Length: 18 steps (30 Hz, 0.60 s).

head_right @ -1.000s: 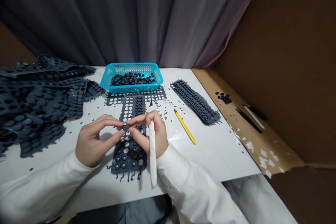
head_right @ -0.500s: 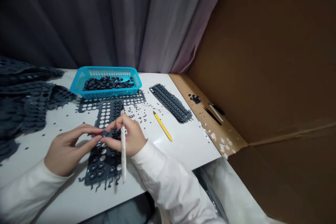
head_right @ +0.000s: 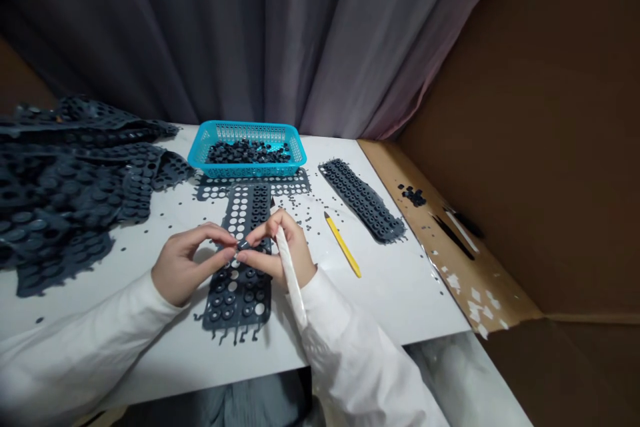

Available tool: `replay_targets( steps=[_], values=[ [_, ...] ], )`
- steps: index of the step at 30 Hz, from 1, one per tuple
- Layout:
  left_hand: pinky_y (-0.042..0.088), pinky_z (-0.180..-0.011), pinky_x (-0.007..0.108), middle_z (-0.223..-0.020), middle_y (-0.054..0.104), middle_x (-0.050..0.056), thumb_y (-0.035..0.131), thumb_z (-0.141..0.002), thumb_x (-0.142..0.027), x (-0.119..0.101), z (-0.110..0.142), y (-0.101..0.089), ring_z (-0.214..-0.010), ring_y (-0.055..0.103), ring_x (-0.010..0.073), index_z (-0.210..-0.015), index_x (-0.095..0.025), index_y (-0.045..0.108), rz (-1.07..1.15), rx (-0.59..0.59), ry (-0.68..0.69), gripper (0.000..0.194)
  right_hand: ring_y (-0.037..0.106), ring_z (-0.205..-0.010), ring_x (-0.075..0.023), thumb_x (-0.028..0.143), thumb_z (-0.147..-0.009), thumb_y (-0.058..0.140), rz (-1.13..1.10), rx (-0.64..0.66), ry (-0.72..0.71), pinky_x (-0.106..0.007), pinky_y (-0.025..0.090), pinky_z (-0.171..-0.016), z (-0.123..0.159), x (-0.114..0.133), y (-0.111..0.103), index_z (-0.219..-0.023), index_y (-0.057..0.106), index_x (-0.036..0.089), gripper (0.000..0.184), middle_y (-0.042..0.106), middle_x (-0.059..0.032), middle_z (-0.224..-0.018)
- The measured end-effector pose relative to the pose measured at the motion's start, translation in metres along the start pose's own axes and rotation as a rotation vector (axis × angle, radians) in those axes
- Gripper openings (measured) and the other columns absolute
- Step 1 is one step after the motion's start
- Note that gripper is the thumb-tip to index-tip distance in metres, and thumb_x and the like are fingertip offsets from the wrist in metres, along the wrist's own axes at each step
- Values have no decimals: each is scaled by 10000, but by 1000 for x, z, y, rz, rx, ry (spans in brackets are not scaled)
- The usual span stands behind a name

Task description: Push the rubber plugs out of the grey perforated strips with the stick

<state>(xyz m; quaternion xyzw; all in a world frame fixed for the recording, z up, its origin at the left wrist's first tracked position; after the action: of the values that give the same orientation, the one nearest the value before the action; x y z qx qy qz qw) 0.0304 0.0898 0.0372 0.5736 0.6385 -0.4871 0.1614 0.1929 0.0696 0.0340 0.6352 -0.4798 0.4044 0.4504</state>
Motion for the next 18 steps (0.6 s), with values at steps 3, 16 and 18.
replay_targets(
  steps=[3,16,18],
  values=[
    [491,-664,269,-741,663,37,622,-750,-190,0,1,1,-708,608,144,-768,-163,642,39,31,23,38,550,-616,-106,249,-559,818,-3,-16,23,-267,455,-646,0,0,0,-717,299,230,543,626,58,-666],
    [485,-680,269,-772,662,37,619,-750,-169,-4,3,2,-727,602,141,-811,-167,634,81,25,50,63,553,-570,-107,377,-568,789,-395,38,309,-240,452,-566,1,-11,5,-717,302,234,529,567,78,-628],
    [482,-658,263,-770,659,38,635,-736,-180,-6,3,1,-712,596,139,-833,-164,630,66,-5,45,98,551,-577,-108,363,-574,782,-446,45,376,-243,458,-571,2,-13,7,-716,311,234,509,568,71,-641]
  ],
)
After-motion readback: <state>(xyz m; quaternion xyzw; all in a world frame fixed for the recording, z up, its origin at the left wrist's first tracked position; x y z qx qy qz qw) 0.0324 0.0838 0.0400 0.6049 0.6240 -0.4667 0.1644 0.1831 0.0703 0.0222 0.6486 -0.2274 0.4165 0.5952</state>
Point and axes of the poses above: each hand's wrist, its own z-axis away from the middle knuckle, its own y-axis out of the palm, x = y × z, the point moved 2 cm from there along -z, towards the middle knuckle
